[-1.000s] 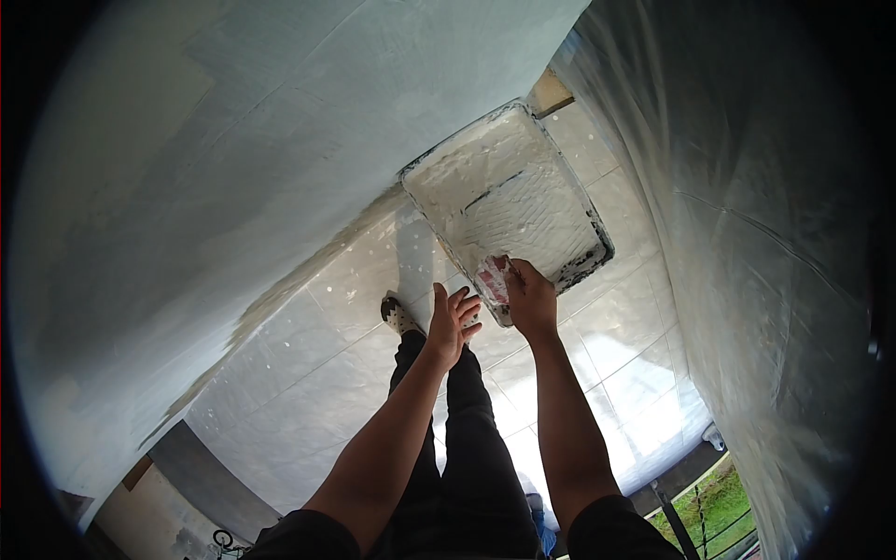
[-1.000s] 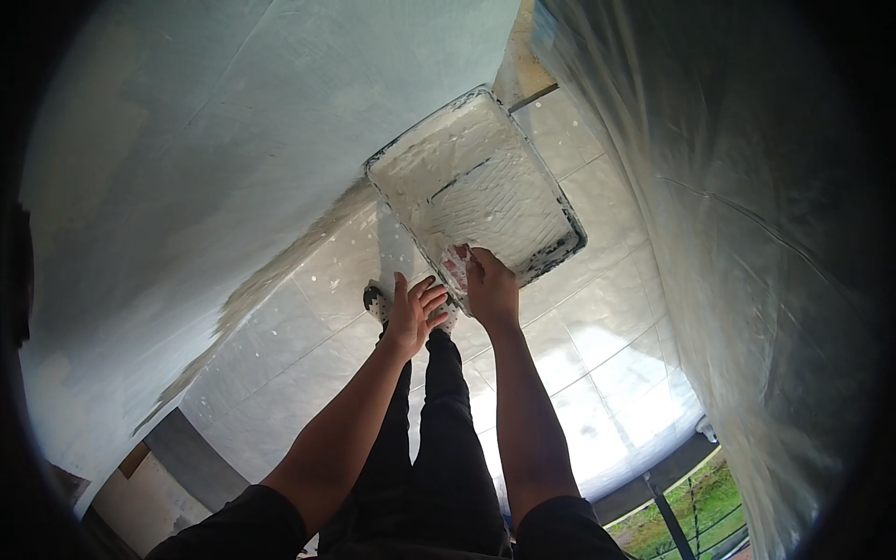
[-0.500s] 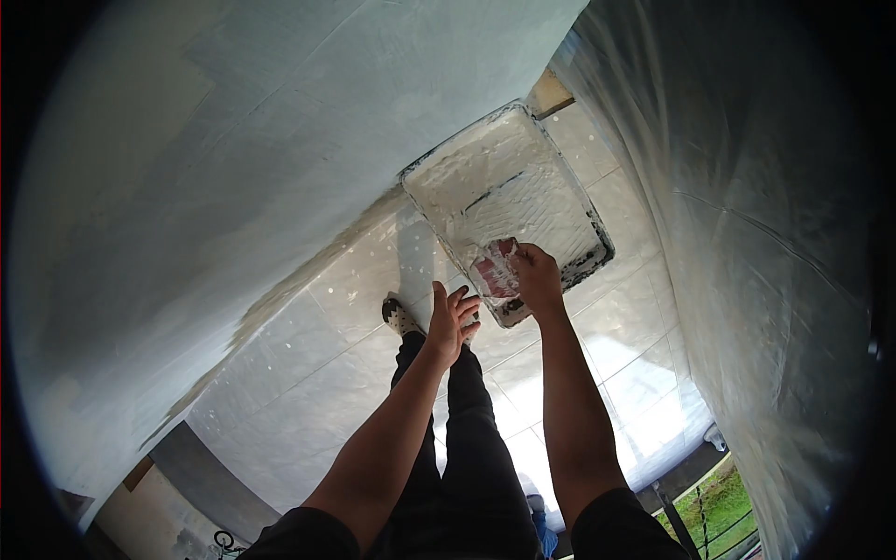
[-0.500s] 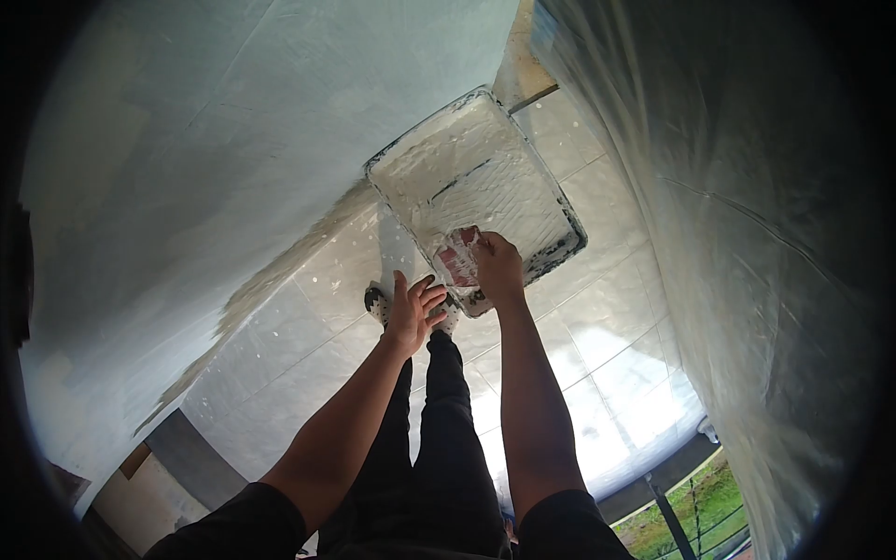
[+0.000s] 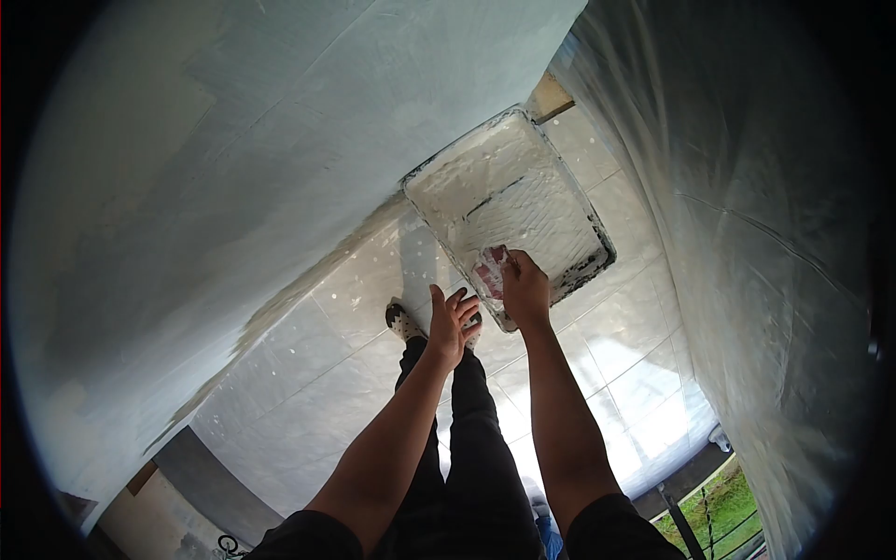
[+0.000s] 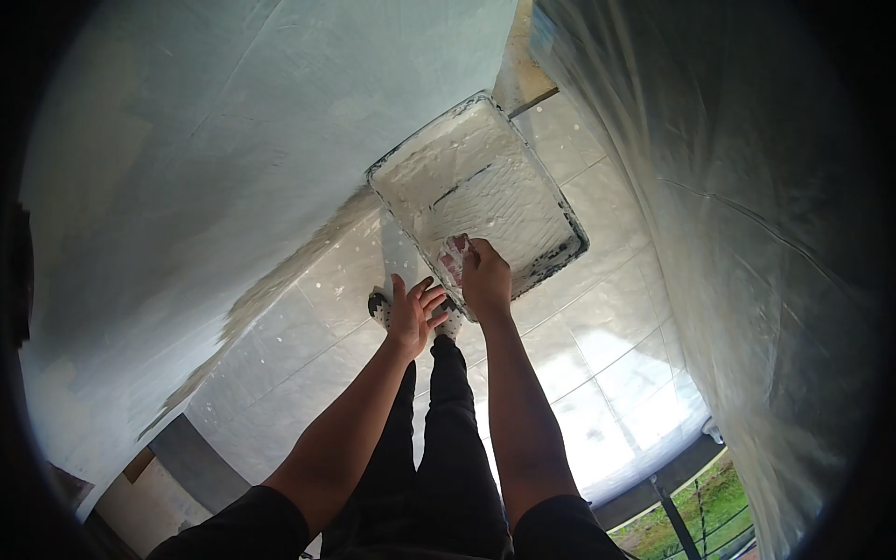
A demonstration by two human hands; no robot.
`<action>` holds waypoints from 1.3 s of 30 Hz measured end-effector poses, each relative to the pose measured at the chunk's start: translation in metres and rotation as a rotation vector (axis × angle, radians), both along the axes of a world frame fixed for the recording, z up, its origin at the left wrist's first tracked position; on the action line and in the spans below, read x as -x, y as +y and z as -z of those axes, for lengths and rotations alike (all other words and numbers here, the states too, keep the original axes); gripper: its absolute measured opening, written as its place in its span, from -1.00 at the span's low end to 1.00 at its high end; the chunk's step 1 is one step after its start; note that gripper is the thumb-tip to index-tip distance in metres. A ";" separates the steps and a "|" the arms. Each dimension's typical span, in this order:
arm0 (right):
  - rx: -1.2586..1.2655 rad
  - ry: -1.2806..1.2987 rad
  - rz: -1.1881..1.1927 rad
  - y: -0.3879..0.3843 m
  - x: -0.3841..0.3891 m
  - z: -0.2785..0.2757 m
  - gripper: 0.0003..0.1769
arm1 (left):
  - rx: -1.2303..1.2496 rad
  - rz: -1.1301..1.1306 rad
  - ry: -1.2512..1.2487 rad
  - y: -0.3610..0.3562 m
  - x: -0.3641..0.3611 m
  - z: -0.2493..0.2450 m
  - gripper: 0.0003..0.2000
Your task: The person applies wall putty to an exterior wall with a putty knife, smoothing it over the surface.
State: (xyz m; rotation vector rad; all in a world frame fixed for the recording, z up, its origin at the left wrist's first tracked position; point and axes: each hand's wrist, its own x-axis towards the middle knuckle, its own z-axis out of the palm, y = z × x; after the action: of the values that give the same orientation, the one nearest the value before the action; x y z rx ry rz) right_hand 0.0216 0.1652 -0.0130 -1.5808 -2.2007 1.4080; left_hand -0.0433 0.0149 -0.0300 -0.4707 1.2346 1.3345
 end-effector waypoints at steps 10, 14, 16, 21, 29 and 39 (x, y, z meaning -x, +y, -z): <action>0.031 0.090 -0.034 0.014 -0.003 0.010 -0.71 | -0.015 -0.032 -0.040 -0.002 -0.002 0.004 0.13; 0.137 0.059 -0.044 0.022 -0.004 0.010 -0.70 | -0.024 -0.074 -0.063 -0.003 -0.004 0.007 0.13; 0.184 0.047 -0.037 0.026 -0.010 0.017 -0.69 | -0.024 -0.084 -0.069 -0.003 -0.004 0.006 0.13; 0.668 0.346 0.356 0.029 -0.030 0.030 -0.77 | -0.042 -0.102 -0.093 -0.007 0.001 0.003 0.12; 1.030 0.731 0.487 0.011 -0.045 -0.071 -0.65 | -0.087 -0.068 0.315 -0.028 0.013 -0.069 0.08; 1.168 0.929 0.322 -0.016 -0.013 -0.231 -0.89 | -0.312 -0.182 0.783 -0.088 0.052 -0.245 -0.03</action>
State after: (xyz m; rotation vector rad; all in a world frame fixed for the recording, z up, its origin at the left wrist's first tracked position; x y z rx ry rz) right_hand 0.0349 0.1487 0.2179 -0.8969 -0.5306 2.6898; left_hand -0.0950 -0.0732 0.2146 0.2015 1.5849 1.9233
